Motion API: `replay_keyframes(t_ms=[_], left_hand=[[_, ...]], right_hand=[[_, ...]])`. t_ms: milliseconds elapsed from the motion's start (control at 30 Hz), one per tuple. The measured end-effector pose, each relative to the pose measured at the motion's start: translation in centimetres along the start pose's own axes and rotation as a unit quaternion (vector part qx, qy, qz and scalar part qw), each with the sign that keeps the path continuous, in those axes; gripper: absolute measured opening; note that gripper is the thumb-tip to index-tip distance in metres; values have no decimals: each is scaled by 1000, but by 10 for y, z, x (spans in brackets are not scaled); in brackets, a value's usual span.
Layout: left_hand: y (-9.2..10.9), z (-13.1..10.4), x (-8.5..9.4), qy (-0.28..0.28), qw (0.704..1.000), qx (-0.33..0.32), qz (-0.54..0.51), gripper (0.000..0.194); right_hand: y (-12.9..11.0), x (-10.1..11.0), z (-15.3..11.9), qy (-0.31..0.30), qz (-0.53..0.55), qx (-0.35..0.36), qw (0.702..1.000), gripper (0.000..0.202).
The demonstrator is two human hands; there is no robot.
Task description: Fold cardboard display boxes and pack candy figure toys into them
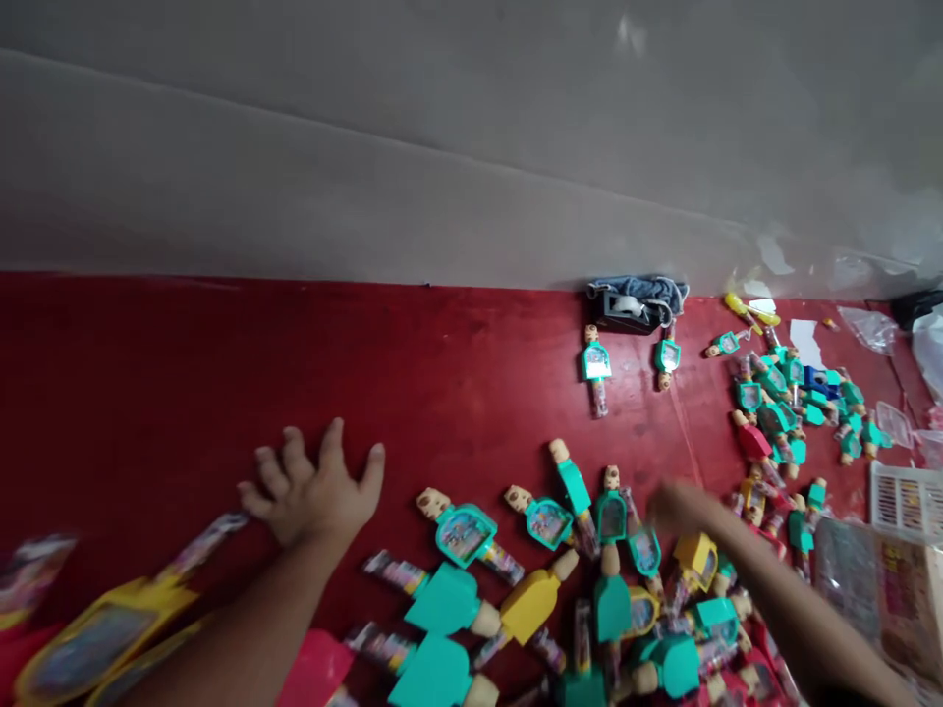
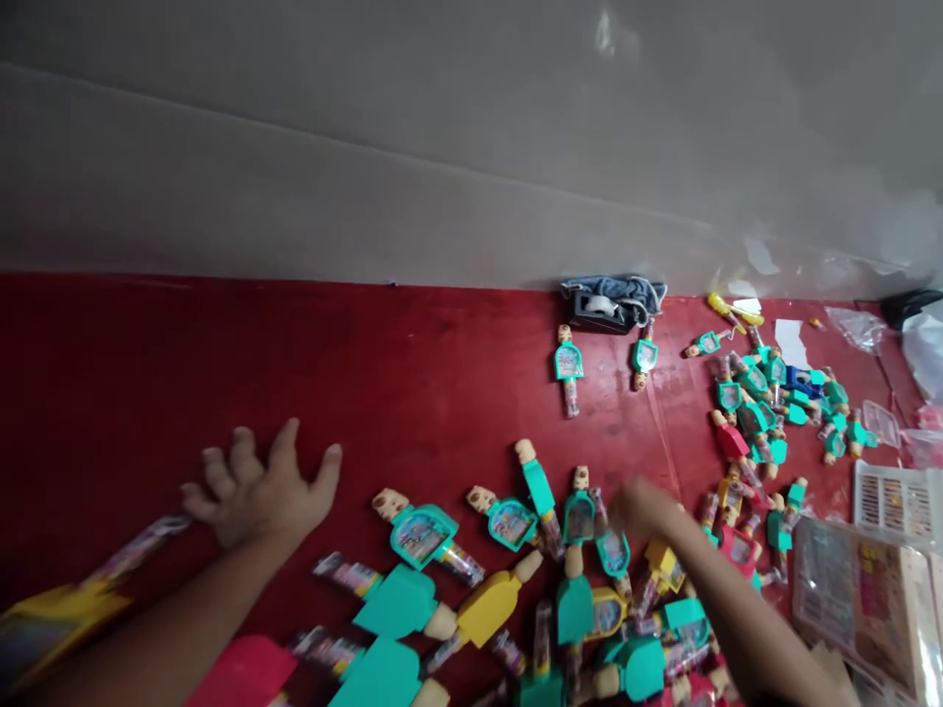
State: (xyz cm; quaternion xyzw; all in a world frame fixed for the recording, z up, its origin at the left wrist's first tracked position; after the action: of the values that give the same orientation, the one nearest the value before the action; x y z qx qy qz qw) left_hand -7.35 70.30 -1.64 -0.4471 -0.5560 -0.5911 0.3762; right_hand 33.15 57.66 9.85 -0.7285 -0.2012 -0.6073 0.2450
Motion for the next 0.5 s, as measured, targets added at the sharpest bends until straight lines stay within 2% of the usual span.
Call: replay_keyframes(t_ms=[67, 133, 200, 267, 400, 500], left_hand=[[0, 0, 0, -5, 1000, 2, 6, 64], [-1, 0, -2, -10, 1000, -1, 10, 62], [-2, -1, -3, -10, 1000, -6, 11, 62], [-3, -1, -5, -11, 1000, -7, 13, 62], [-5, -1, -5, -18, 1000, -7, 22, 62], [-6, -1, -6, -20, 1000, -7, 20, 61]], right_hand=[[-41, -4, 65, -56, -13, -2, 998, 65], [-71, -14, 117, -77, -19, -34, 996, 72], [-91, -31, 142, -92, -17, -68, 993, 77], [-105, -52, 134, -102, -15, -86, 991, 85], [-130, -90, 63, -76, -11, -101, 992, 100], [-146, -105, 9, -39, -29, -81, 996, 81]])
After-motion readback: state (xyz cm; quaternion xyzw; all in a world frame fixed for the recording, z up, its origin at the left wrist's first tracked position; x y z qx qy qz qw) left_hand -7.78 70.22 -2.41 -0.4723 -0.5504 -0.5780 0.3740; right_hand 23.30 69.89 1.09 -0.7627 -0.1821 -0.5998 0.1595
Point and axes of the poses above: each hand's wrist, its own z-axis towards the middle knuckle, its own x-axis out of the back of the hand, y = z × x, the point moved 2 cm from there along z, towards the middle knuckle, and after that the axes turned 15 degrees about -x, right-handed, at the moved point
